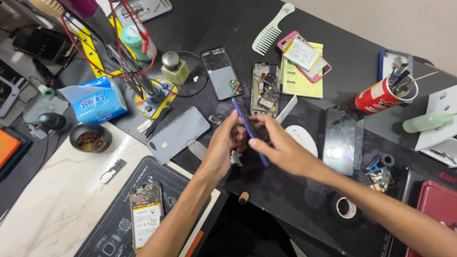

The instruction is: The person disassembles a mobile phone by removing the back panel and internal components, then places a new battery into the phone frame and reconnects the internal parts.

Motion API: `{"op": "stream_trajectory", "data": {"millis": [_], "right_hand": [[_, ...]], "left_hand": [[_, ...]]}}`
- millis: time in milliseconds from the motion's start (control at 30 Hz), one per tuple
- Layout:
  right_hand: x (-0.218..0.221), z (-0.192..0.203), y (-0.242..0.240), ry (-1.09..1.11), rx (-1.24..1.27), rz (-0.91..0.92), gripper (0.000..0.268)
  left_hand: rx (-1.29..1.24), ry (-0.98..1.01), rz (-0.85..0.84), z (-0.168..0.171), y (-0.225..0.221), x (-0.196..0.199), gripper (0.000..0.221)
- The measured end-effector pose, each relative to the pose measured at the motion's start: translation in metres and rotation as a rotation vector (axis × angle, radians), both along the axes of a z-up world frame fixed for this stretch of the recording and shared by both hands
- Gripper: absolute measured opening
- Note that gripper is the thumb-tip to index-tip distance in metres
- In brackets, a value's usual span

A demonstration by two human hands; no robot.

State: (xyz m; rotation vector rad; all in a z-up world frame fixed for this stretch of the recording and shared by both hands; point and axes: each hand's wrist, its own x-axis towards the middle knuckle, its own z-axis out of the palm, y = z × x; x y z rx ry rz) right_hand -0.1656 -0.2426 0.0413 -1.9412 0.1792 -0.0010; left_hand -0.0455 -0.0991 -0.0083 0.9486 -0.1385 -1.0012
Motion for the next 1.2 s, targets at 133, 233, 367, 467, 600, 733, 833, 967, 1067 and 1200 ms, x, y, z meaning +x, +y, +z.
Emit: {"op": "stream_trajectory", "data": {"millis": [133, 233, 367, 467, 600, 733, 833, 967, 1067, 1200], "right_hand": [[0.0, 0.006, 0.01, 0.047, -0.134, -0.076, 0.065], [0.002, 0.008, 0.015, 0.139, -0.013, -0.12, 0.071], [0.0, 0.006, 0.017, -0.043, -0.076, -0.07, 0.068], [0.0, 0.003, 0.017, -0.055, -0.028, -0.052, 0.075], [0.004, -0.003, 0.013, 0.08, 0.361, -0.077, 0.085], [0.008, -0.004, -0.001, 0.185, 0.769, -0.196, 0.071], [0.005, 0.001, -0.015, 0.15, 0.859, -0.147, 0.072], [0.002, 0.005, -0.042, 0.103, 0.75, -0.123, 0.076], [-0.001, 0.01, -0.082, 0.1, 0.657, -0.162, 0.081], [-0.001, 0.009, -0.143, 0.126, 0.403, -0.416, 0.077]], "left_hand": [[0.004, 0.021, 0.034, -0.002, -0.002, -0.006, 0.043], [0.015, 0.026, 0.079, -0.002, -0.002, -0.006, 0.043], [-0.08, 0.117, 0.219, -0.004, -0.009, -0.002, 0.04], [0.004, 0.101, 0.385, -0.006, -0.011, 0.002, 0.038], [-0.017, 0.215, 0.397, -0.006, -0.012, 0.003, 0.038], [-0.138, 0.045, 0.363, -0.002, -0.018, 0.001, 0.036], [-0.144, 0.05, 0.357, 0.002, -0.025, -0.004, 0.035], [-0.326, -0.074, 0.294, 0.007, -0.032, -0.012, 0.031], [-0.357, -0.2, 0.235, 0.007, -0.039, -0.008, 0.038], [-0.185, -0.34, 0.125, 0.004, -0.039, 0.004, 0.032]]}}
